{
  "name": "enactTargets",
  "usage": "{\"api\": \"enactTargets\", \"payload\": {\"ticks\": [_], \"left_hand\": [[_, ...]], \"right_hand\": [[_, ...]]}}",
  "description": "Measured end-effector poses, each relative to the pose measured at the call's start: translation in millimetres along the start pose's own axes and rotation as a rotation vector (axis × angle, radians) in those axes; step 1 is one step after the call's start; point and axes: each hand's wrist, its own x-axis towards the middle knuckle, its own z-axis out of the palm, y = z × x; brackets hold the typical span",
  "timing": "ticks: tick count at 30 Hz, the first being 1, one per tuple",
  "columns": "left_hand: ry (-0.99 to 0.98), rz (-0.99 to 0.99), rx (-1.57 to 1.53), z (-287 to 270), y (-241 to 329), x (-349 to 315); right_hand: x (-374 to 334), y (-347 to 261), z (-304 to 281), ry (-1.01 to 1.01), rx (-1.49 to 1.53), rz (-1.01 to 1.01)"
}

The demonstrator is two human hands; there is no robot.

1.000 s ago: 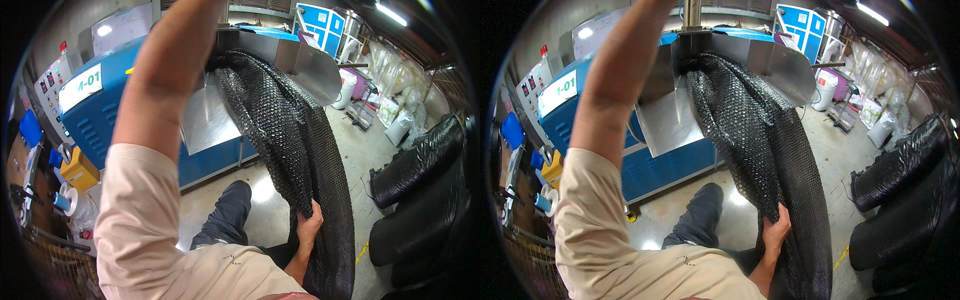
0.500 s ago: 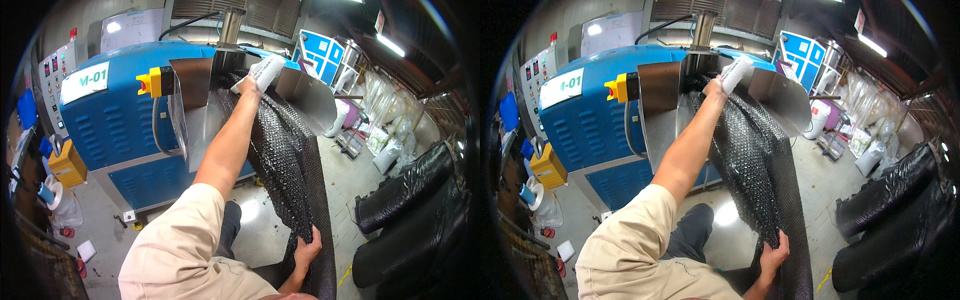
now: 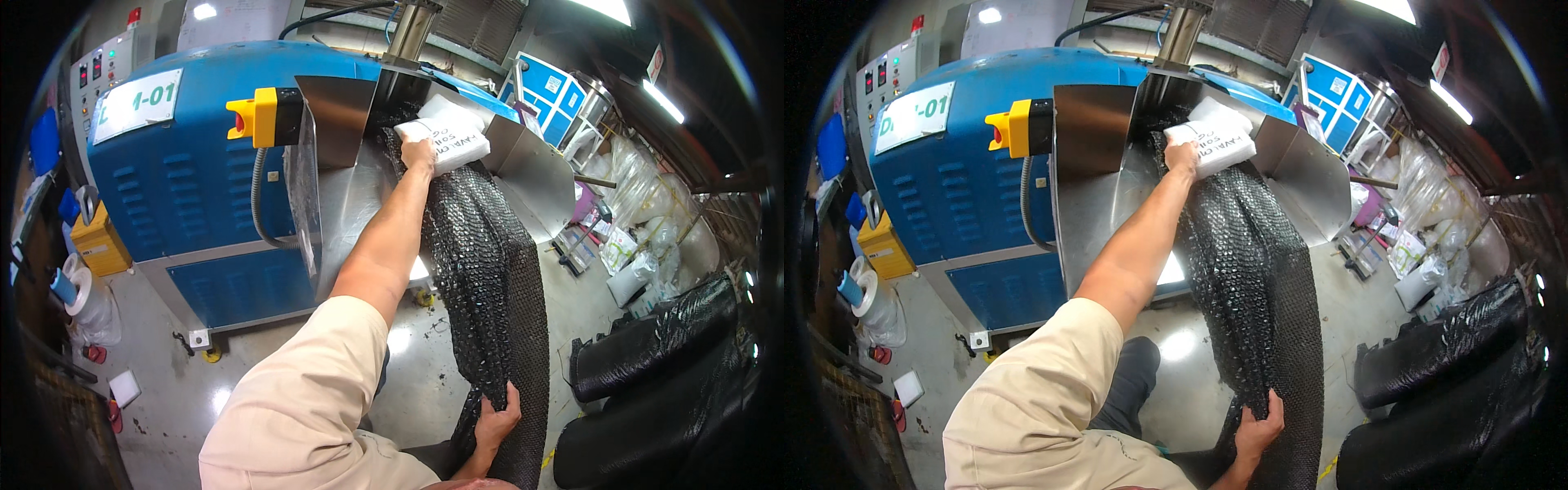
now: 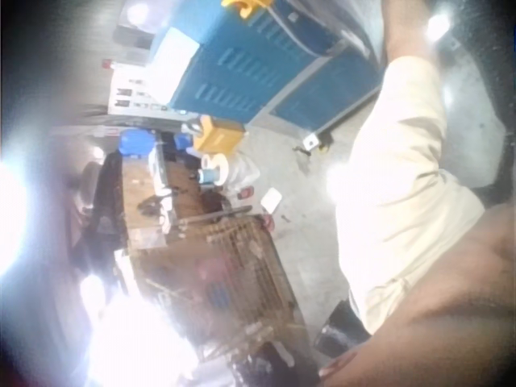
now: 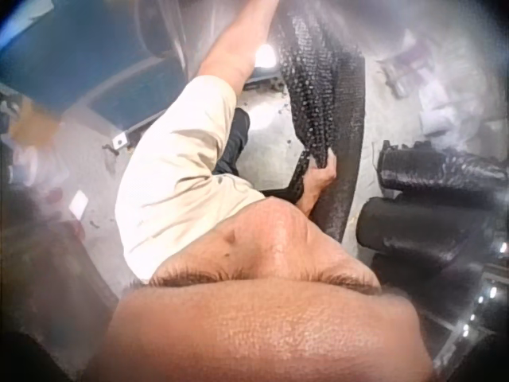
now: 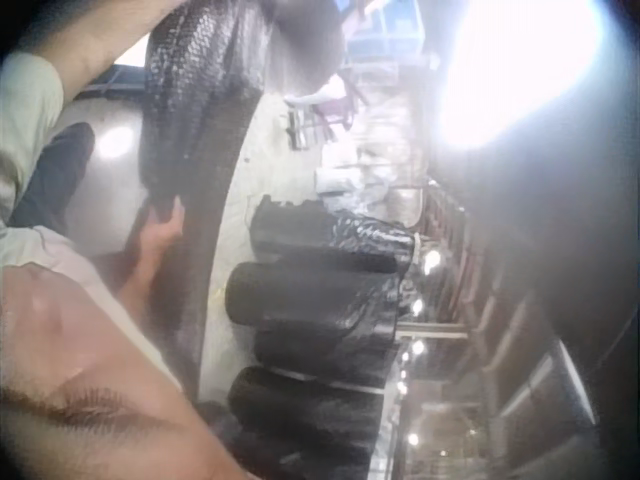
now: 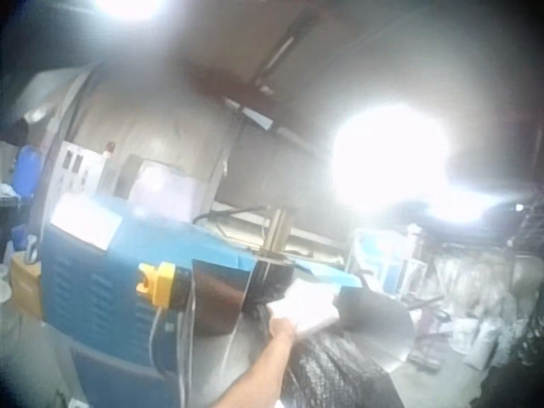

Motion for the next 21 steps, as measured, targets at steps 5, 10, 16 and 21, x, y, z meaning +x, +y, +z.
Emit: {"api": "enactTargets", "payload": {"ticks": [5, 10, 16, 21], "left_hand": [[-0.079, -0.191, -0.134, -4, -5, -7], [-0.028, -0.067, -0.141, -19, -13, 59], [-0.138, -0.253, -0.100, -6, 7, 9], [-0.118, -0.210, -0.352, 4, -4, 27]], "right_hand": [[4, -17, -9, -0.017, 0.017, 0.037], [13, -24, 3, -0.068, 0.070, -0.008], [14, -28, -9, -0.030, 0.006, 0.003], [16, -30, -3, -0.044, 0.015, 0.009]]}}
